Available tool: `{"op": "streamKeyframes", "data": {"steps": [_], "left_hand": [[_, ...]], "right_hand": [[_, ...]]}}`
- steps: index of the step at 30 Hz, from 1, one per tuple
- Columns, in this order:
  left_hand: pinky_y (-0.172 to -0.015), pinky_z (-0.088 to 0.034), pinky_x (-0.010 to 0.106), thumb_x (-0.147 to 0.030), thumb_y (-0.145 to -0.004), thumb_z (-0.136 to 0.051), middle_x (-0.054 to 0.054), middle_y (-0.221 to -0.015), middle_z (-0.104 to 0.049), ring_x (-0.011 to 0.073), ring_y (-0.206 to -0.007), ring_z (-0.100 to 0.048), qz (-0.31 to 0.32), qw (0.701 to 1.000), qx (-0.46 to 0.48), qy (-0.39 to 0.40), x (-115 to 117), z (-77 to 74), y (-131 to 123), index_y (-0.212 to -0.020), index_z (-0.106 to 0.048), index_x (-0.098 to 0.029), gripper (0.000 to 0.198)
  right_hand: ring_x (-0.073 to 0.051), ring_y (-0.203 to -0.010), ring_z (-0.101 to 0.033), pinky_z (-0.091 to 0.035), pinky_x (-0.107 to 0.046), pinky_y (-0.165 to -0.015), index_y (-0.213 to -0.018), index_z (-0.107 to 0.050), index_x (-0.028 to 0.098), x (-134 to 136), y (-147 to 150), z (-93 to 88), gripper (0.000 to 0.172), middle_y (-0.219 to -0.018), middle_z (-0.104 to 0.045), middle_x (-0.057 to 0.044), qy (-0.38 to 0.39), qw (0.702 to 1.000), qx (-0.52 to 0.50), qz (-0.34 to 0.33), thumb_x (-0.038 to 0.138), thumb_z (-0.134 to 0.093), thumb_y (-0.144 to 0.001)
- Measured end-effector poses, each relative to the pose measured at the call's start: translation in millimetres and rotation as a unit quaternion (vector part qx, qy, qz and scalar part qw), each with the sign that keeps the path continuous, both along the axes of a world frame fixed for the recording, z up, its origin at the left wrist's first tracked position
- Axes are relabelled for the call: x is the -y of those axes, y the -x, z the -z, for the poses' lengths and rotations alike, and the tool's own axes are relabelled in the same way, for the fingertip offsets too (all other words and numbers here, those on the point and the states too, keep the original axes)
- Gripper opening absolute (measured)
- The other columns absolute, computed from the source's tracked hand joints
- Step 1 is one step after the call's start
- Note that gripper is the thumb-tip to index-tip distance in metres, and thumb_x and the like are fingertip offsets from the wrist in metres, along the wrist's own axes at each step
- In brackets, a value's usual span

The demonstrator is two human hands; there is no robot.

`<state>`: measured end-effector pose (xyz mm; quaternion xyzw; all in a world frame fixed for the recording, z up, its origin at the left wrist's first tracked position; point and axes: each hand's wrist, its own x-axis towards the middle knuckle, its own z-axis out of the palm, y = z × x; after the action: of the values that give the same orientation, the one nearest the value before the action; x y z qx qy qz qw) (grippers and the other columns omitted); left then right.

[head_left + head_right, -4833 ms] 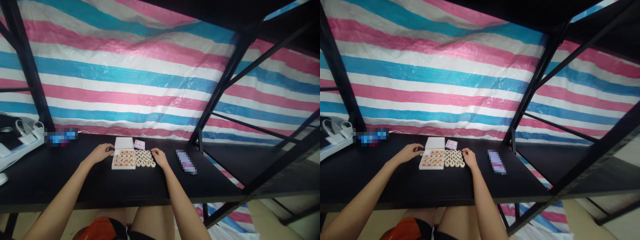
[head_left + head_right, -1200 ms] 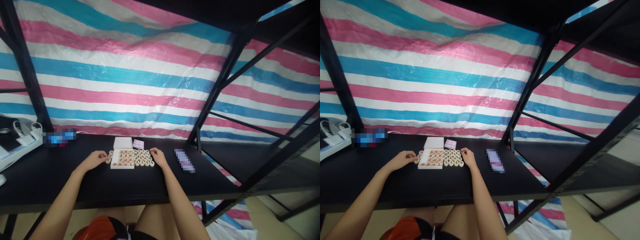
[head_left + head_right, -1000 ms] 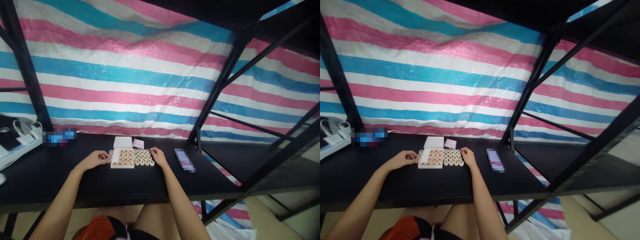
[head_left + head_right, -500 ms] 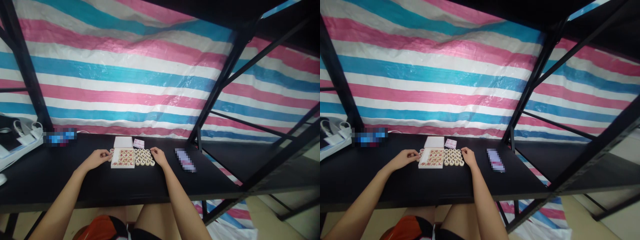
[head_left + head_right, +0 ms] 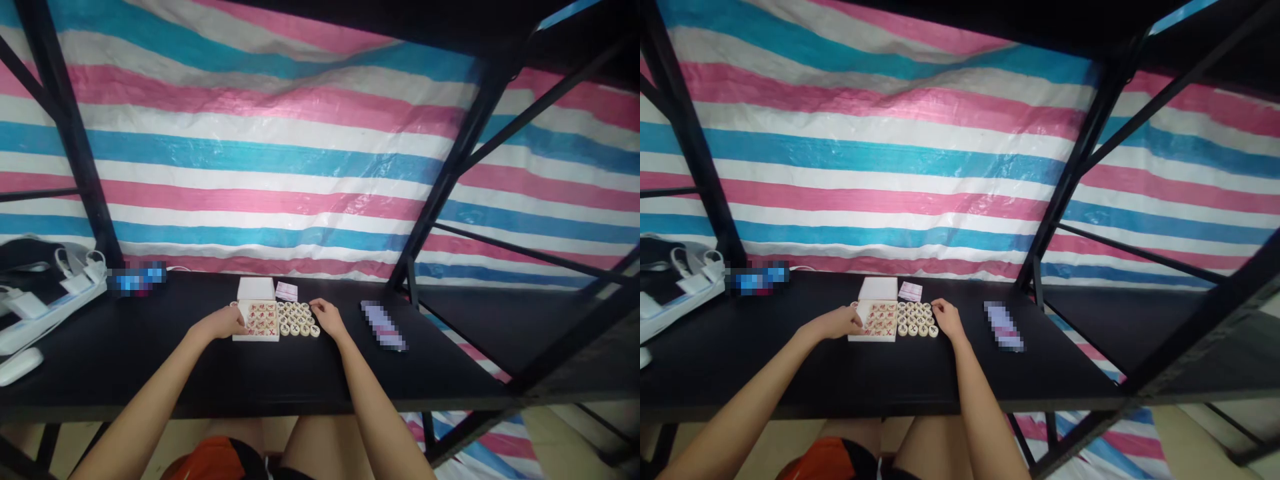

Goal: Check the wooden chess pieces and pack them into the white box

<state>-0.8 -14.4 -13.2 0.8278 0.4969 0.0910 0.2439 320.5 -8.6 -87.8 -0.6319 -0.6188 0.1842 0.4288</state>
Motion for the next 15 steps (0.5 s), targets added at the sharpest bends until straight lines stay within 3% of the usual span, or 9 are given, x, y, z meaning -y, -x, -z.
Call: {"op": "streamKeyframes", "data": {"steps": [5, 9, 15], "left_hand": [[-0.066, -0.042, 0.023, -0.035, -0.06, -0.069, 0.003, -0.067, -0.069, 0.0226, -0.076, -0.064, -0.002, 1.0, -0.013, -0.016, 1.2, -1.8, -3.6, -0.061, -0.071, -0.019, 0.016], [-0.06, -0.04, 0.023, -0.039, -0.062, -0.068, 0.001, -0.063, -0.065, 0.0196, -0.066, -0.061, -0.002, 0.999, 0.022, -0.039, 4.3, -4.5, -0.3, -0.065, -0.07, -0.02, 0.02], [-0.069, -0.043, 0.025, -0.044, -0.074, -0.055, 0.003, -0.076, -0.069, 0.0199, -0.075, -0.062, -0.038, 0.989, 0.123, -0.068, 5.7, 0.3, 38.9, -0.081, -0.068, -0.017, 0.03]], "right_hand": [[-0.018, -0.077, -0.063, -0.046, -0.029, -0.075, -0.087, -0.066, 0.019, -1.2, 0.0, 1.4, 0.025, -0.082, -0.069, -0.003, -0.003, 1.0, 0.004, -0.003, 0.027, -0.047, -0.074], [-0.018, -0.077, -0.063, -0.046, -0.029, -0.076, -0.086, -0.066, 0.019, -0.8, -0.5, 1.1, 0.025, -0.083, -0.07, -0.003, -0.003, 1.0, 0.007, -0.002, 0.027, -0.046, -0.074], [-0.018, -0.078, -0.063, -0.046, -0.029, -0.076, -0.087, -0.066, 0.019, -0.2, -1.1, 0.9, 0.025, -0.083, -0.07, -0.003, -0.001, 1.0, 0.007, -0.002, 0.028, -0.046, -0.074]]}}
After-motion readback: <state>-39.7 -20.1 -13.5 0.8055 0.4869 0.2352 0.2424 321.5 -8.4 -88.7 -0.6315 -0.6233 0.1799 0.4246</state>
